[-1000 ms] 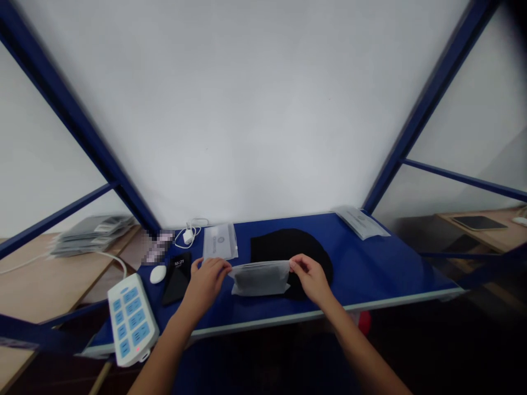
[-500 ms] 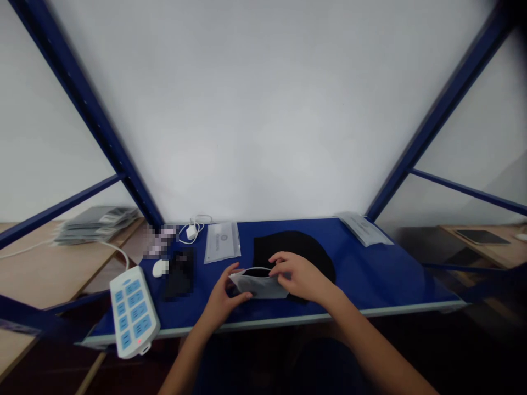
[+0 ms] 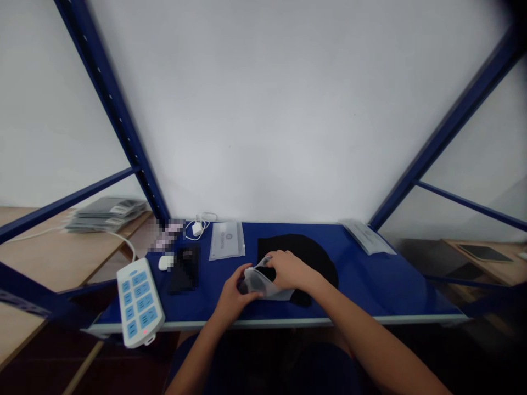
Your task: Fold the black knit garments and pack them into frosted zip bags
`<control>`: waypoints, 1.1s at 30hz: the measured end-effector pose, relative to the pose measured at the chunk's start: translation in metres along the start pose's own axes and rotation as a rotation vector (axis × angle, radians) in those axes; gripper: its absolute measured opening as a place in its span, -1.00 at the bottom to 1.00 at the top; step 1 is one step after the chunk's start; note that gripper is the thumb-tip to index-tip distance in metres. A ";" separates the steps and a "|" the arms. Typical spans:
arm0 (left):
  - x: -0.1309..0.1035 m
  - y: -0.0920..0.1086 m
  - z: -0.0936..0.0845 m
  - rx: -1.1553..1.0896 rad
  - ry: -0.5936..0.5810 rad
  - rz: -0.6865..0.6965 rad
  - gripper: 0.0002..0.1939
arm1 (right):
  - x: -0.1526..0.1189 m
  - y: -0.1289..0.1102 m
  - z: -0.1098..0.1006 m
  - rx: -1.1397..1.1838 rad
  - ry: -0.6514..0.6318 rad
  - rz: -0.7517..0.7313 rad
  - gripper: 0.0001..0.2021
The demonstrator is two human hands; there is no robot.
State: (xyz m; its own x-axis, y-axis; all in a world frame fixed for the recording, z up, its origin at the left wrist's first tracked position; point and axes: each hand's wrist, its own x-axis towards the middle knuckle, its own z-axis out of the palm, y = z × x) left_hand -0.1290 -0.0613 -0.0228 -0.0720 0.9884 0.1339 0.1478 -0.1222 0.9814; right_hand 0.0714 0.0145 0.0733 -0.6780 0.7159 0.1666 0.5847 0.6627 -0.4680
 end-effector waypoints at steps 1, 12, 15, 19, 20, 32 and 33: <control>0.001 -0.001 -0.001 -0.032 0.034 -0.002 -0.16 | 0.001 0.003 -0.001 0.032 0.004 -0.008 -0.78; -0.005 0.003 0.015 -0.549 0.007 -0.232 -0.61 | -0.018 0.014 0.001 0.749 0.199 0.288 -0.80; -0.003 0.009 0.016 -0.549 0.078 -0.300 -0.67 | -0.028 0.015 0.005 0.850 0.284 0.331 -0.77; 0.004 0.020 0.012 -0.550 0.158 -0.299 -0.65 | -0.042 0.016 0.002 0.894 0.383 0.330 -0.78; 0.005 0.023 0.012 -0.548 0.181 -0.290 -0.65 | -0.046 0.016 0.000 0.898 0.396 0.326 -0.79; 0.070 0.028 -0.089 -0.262 0.398 -0.218 -0.52 | -0.114 0.081 -0.053 1.159 0.607 0.726 -0.69; 0.084 0.027 -0.097 -0.148 0.364 -0.196 -0.53 | -0.114 0.082 -0.050 1.172 0.596 0.740 -0.69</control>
State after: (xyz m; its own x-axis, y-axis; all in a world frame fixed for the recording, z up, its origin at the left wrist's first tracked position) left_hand -0.2273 0.0100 0.0280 -0.4319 0.9009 -0.0431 -0.0442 0.0266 0.9987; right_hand 0.2191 -0.0020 0.0594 0.0446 0.9729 -0.2270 -0.1677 -0.2167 -0.9617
